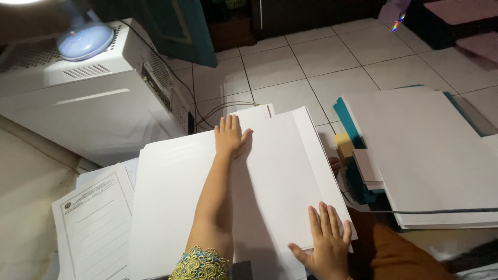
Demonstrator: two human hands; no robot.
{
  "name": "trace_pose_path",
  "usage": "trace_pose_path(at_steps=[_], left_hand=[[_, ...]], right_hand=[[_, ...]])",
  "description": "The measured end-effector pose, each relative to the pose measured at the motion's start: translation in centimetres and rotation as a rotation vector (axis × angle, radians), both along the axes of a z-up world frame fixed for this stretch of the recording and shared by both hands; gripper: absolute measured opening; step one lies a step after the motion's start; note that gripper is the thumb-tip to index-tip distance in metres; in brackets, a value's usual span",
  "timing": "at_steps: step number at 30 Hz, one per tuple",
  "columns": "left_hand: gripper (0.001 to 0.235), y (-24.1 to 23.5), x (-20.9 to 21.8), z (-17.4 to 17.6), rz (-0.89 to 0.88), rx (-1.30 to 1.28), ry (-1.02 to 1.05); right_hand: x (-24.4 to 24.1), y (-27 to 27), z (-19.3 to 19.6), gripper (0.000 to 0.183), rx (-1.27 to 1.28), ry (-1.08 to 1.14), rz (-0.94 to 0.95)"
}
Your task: The person picks up a sheet of paper from a stack, places it inside a white folder, and presses down on the folder's surface. They then repeat this process with a second sheet of paper and a new folder.
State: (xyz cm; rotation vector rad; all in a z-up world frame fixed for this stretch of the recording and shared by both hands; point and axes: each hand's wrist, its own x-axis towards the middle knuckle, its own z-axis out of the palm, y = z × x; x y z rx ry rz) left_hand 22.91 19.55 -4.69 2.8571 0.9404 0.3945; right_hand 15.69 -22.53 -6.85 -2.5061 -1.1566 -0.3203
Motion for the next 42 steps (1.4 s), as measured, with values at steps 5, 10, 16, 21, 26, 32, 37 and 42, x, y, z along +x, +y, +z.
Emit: trace_pose_path(at_steps=[5, 10, 16, 21, 26, 32, 37, 42], left_hand=[[0.082, -2.9, -5.3, -0.1, 0.126, -0.057, -0.050], [0.084, -9.3, -10.8, -0.1, 0.112, -0.051, -0.092], [0.086, -19.5, -18.5, 3.6, 0.082, -0.139, -0.071], [0.085, -25.3, -24.0, 6.6, 0.033, -0.347, 0.028], [0.079, -27.0, -27.2, 2.3, -0.026, -0.216, -0.030], [0.083, -23.5, -24.9, 1.0, -0.046, -0.172, 0.006], [0.088, -14.8, -18.3, -1.0, 0.003, -0.061, -0.047], [0.095, -7.2, -10.2, -1.1, 0.113, -0.071, -0.095]], right_hand=[[-0.4, 0.1, 1.6, 0.099, 0.036, -0.024, 0.006], [-0.3, -0.2, 1.3, 0.101, 0.040, -0.057, 0.020], [0.2, -0.5, 2.1, 0.105, 0.037, -0.124, 0.057], [-0.1, -0.8, 3.9, 0.109, -0.121, 0.194, 0.022], [0.1, -0.6, 2.3, 0.106, -0.025, 0.040, 0.039], [0.0, -0.6, 1.7, 0.105, 0.071, -0.102, 0.051], [-0.3, -0.4, 2.2, 0.105, 0.075, -0.095, 0.039], [-0.5, -0.2, 2.6, 0.102, 0.096, -0.063, 0.025]])
